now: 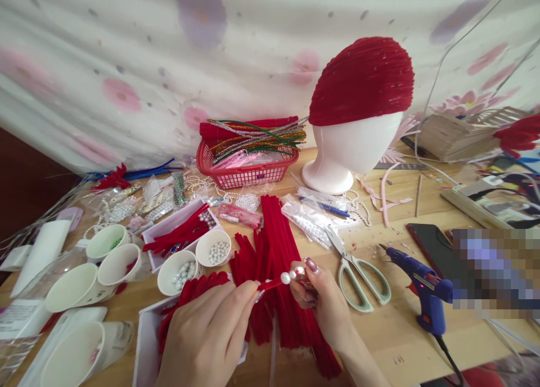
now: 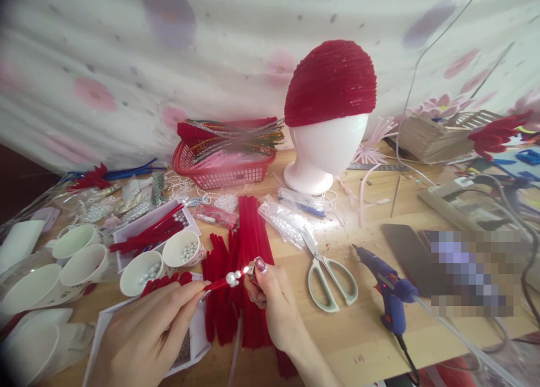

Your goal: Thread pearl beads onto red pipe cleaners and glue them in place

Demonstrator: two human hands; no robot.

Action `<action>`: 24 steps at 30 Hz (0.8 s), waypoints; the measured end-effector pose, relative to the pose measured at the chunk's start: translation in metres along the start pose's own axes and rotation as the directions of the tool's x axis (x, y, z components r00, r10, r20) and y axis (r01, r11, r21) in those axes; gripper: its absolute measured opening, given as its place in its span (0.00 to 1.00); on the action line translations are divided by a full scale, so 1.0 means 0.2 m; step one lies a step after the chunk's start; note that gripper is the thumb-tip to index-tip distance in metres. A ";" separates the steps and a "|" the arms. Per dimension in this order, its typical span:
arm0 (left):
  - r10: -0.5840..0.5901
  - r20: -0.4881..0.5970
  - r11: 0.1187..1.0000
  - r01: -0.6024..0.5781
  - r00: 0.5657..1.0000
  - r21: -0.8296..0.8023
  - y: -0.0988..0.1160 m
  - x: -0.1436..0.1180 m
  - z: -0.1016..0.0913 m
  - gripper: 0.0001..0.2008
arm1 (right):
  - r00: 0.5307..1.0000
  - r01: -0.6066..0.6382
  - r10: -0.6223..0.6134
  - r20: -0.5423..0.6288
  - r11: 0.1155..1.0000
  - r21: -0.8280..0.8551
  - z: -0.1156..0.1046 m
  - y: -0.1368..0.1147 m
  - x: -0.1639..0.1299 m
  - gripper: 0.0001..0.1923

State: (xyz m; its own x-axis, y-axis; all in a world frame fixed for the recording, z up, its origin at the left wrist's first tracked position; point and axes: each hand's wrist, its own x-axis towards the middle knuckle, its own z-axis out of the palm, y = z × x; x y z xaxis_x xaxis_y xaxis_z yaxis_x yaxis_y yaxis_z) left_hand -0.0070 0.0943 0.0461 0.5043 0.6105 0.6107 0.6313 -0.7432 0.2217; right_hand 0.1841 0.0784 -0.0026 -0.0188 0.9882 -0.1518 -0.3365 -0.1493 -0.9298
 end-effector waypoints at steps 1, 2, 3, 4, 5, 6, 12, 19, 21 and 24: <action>-0.001 0.001 1.000 0.001 1.000 0.001 0.00 0.00 0.00 0.09 | 1.000 -0.002 0.002 -0.007 1.000 0.005 0.00 0.00 0.00 0.34; -0.004 0.001 1.000 0.004 1.000 0.004 0.00 0.00 0.00 0.09 | 1.000 -0.002 0.002 -0.016 1.000 0.012 0.00 0.00 0.00 0.34; -0.007 -0.001 1.000 0.007 1.000 0.009 0.00 0.01 0.00 0.08 | 1.000 -0.002 0.002 -0.025 1.000 0.020 0.00 0.00 0.00 0.34; -0.013 -0.002 1.000 0.013 1.000 0.012 0.00 0.01 -0.01 0.08 | 0.999 -0.001 0.003 -0.037 1.000 0.030 0.00 0.00 0.01 0.34; -0.016 -0.001 1.000 0.016 1.000 0.013 0.00 0.00 -0.01 0.08 | 0.999 -0.001 0.003 -0.049 0.999 0.041 0.01 -0.01 0.01 0.34; -0.017 -0.004 1.000 0.017 1.000 0.014 0.00 0.00 -0.01 0.09 | 0.998 0.000 0.004 -0.063 0.999 0.052 0.01 -0.01 0.01 0.34; -0.039 0.058 0.999 0.039 0.998 -0.011 -0.02 -0.02 -0.01 0.07 | 0.992 -0.008 0.020 -0.127 0.996 0.094 0.03 -0.07 0.03 0.36; -0.090 -0.026 0.995 0.091 0.996 0.038 -0.01 -0.05 -0.01 0.06 | 0.990 0.027 -0.010 -0.139 0.992 0.119 0.02 -0.06 0.02 0.35; -0.147 -0.071 0.988 0.150 0.987 0.042 0.00 -0.06 -0.02 0.06 | 0.990 0.049 -0.030 -0.140 0.990 0.131 0.03 -0.06 -0.01 0.35; -0.223 -0.123 0.974 0.225 0.967 0.000 0.03 -0.07 -0.03 0.05 | 0.975 0.081 -0.056 -0.214 0.990 0.113 0.08 -0.07 -0.07 0.26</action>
State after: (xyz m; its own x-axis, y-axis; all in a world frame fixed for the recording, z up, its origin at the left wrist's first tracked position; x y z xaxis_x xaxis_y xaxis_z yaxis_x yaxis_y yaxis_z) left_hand -0.0136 0.0804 0.0430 0.2746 0.7225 0.6345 0.7281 -0.5872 0.3536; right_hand 0.1750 0.0680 0.0182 0.2019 0.9648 -0.1682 -0.4415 -0.0637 -0.8950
